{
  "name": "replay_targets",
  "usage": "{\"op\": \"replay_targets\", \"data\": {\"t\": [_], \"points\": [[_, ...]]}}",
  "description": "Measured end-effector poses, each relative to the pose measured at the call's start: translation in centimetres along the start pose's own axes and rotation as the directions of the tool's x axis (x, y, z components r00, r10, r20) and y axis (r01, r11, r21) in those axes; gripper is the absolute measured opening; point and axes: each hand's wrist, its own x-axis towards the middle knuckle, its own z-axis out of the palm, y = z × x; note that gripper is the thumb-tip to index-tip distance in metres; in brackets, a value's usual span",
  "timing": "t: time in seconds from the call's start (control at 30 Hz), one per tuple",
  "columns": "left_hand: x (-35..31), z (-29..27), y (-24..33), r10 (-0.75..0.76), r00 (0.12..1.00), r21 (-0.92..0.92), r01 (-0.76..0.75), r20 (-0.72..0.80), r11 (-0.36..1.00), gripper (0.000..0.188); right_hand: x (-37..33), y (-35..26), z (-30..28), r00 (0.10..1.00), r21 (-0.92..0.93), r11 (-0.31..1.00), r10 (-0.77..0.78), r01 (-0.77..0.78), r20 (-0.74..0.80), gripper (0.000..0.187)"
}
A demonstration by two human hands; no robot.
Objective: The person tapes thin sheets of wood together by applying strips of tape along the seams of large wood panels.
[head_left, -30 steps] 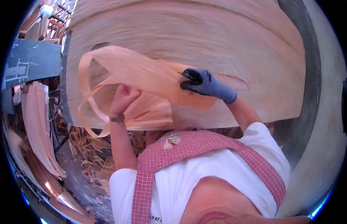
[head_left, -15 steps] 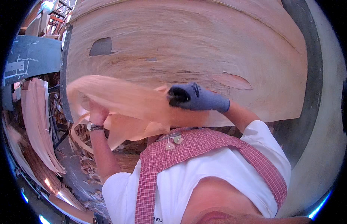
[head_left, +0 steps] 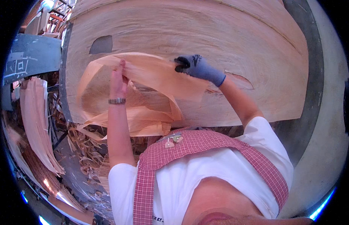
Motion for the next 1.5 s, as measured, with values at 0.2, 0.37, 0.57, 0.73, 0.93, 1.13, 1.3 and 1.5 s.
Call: {"op": "replay_targets", "data": {"t": [0.2,0.37,0.57,0.73,0.93,1.13,1.3,1.5], "points": [[6.6,-0.6,4.8,0.218,0.970,0.081,-0.210,-0.110,0.974,0.018,5.1,1.4,-0.3,0.999,0.113,0.994,0.012,-0.016,0.037,0.040],[8.9,-0.8,5.0,0.415,0.910,0.177,-0.410,0.009,0.895,0.023,7.4,2.8,-0.2,0.996,-0.086,0.996,0.016,-0.023,-0.083,0.041],[10.0,-1.8,2.6,0.378,0.922,0.263,-0.346,-0.082,0.901,0.021,7.1,0.0,1.0,0.849,-0.124,0.979,-0.203,0.162,-0.487,0.026],[9.6,-2.1,3.6,0.409,0.899,0.272,-0.358,-0.160,0.893,0.017,8.5,-1.7,7.5,0.989,0.157,0.986,-0.034,0.057,-0.147,0.015],[0.7,2.3,-1.3,0.822,0.569,0.805,-0.498,0.021,0.323,0.034,9.6,-0.9,9.1,0.961,0.157,0.987,0.005,0.040,-0.275,0.023],[2.6,2.5,-1.9,0.602,0.637,0.875,-0.304,0.481,-0.377,0.050,10.0,-1.8,8.6,0.979,0.103,0.993,0.075,-0.056,-0.189,0.024],[3.3,2.3,-1.2,0.588,0.708,0.920,-0.328,0.390,-0.215,0.048,11.4,-5.0,8.3,0.997,-0.386,0.923,-0.026,-0.002,-0.068,0.027],[4.0,3.1,-1.2,0.598,0.695,0.917,-0.302,0.399,-0.262,0.042,13.3,-6.7,10.6,0.999,-0.434,0.901,-0.045,0.028,-0.029,0.031]]}}
